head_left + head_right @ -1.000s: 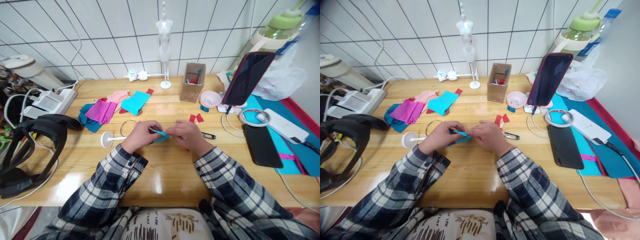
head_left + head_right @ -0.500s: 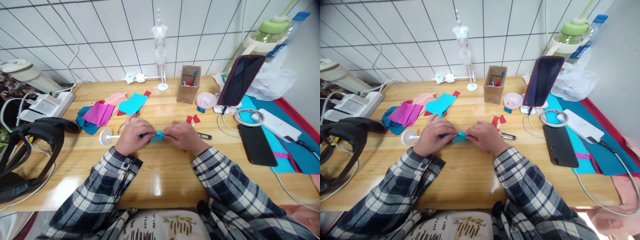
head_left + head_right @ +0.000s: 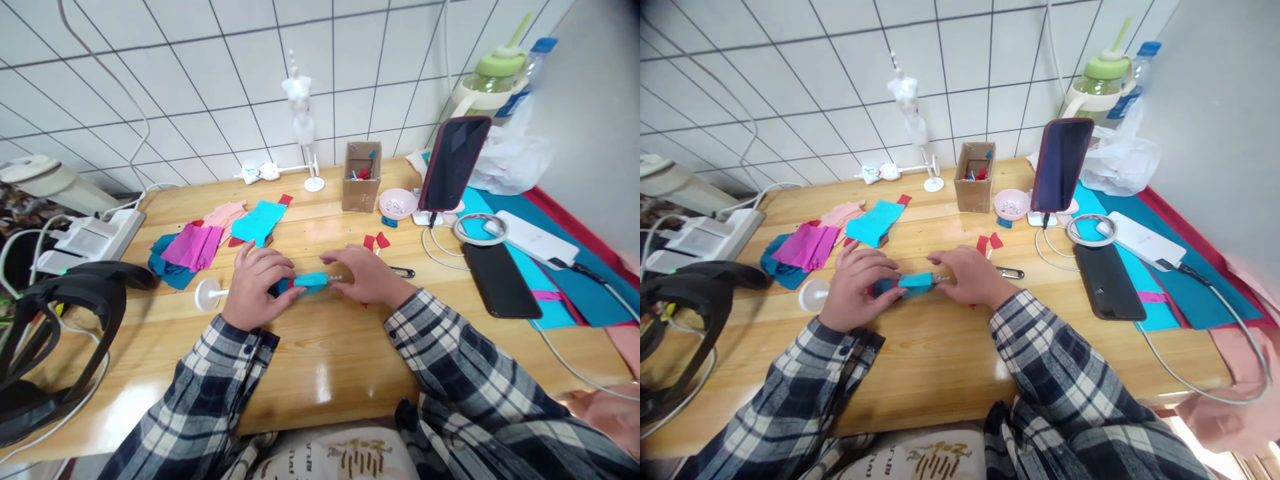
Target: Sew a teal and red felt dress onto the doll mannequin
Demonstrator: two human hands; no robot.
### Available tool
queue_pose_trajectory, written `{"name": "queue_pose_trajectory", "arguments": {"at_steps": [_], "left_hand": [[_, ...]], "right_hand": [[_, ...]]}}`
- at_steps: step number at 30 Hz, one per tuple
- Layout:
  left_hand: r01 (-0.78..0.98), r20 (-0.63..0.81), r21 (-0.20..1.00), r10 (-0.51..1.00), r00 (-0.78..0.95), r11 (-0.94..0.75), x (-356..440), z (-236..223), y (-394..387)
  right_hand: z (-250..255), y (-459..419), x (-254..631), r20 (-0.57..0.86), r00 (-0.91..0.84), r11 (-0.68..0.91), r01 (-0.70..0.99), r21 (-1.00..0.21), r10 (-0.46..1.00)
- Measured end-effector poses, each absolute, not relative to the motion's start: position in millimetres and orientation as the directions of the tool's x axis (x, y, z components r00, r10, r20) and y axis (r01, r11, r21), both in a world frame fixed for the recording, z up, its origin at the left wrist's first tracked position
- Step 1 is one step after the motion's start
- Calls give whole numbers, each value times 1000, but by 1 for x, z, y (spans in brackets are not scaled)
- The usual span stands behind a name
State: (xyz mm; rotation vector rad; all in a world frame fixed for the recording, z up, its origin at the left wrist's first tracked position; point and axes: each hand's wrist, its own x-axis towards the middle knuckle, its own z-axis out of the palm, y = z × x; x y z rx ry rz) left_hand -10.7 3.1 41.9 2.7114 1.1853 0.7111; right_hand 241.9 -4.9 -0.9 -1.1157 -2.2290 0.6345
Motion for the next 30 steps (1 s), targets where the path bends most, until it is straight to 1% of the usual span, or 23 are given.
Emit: {"name": "queue_pose_trajectory", "arguments": {"at_steps": [2, 4, 7, 9, 11, 13, 16, 18, 20, 21, 23, 24, 25, 26, 27, 29, 30], "left_hand": [[671, 360, 269, 718, 595, -691, -1, 48, -1], [673, 281, 296, 735, 617, -678, 10, 53, -5], [667, 99, 373, 743, 662, -644, 23, 55, -9], [683, 33, 418, 761, 647, -599, 25, 55, -10], [688, 53, 463, 792, 608, -559, 22, 58, -10], [654, 104, 539, 813, 573, -531, 17, 68, -11], [589, 136, 662, 847, 514, -464, 7, 95, -13], [545, 145, 709, 848, 509, -448, 1, 114, -16], [462, 204, 754, 835, 511, -468, -4, 128, -20], [397, 246, 788, 832, 497, -471, -6, 132, -21], [225, 329, 867, 851, 410, -444, -9, 136, -25], [126, 355, 900, 869, 344, -418, -10, 136, -26], [28, 366, 921, 889, 273, -388, -11, 136, -27], [-60, 364, 931, 909, 204, -360, -10, 135, -28], [-137, 358, 930, 924, 138, -340, -10, 135, -28], [-251, 347, 911, 938, 31, -328, -8, 135, -27], [-289, 344, 898, 939, -10, -332, -7, 136, -26]], "right_hand": [[4, -7, 245, 192, -543, 551, 641, -534, 817], [5, -9, 247, 140, -560, 551, 684, -477, 817], [3, -9, 250, 139, -574, 567, 688, -452, 807], [5, -8, 251, 174, -588, 593, 660, -461, 790], [13, -6, 252, 238, -603, 634, 616, -468, 761], [32, -6, 251, 321, -614, 688, 575, -444, 721], [79, -9, 247, 442, -629, 768, 538, -346, 640], [113, -15, 241, 498, -620, 789, 546, -282, 607], [140, -24, 234, 561, -598, 802, 550, -232, 573], [149, -28, 230, 606, -564, 803, 548, -234, 561], [157, -33, 223, 726, -412, 789, 539, -294, 551], [157, -34, 220, 762, -323, 778, 521, -352, 561], [154, -33, 217, 768, -260, 765, 490, -418, 586], [149, -32, 214, 739, -239, 745, 452, -490, 630], [143, -29, 212, 678, -267, 717, 414, -561, 684], [129, -22, 208, 471, -455, 638, 348, -687, 756], [121, -18, 205, 354, -566, 595, 324, -735, 745]]}}
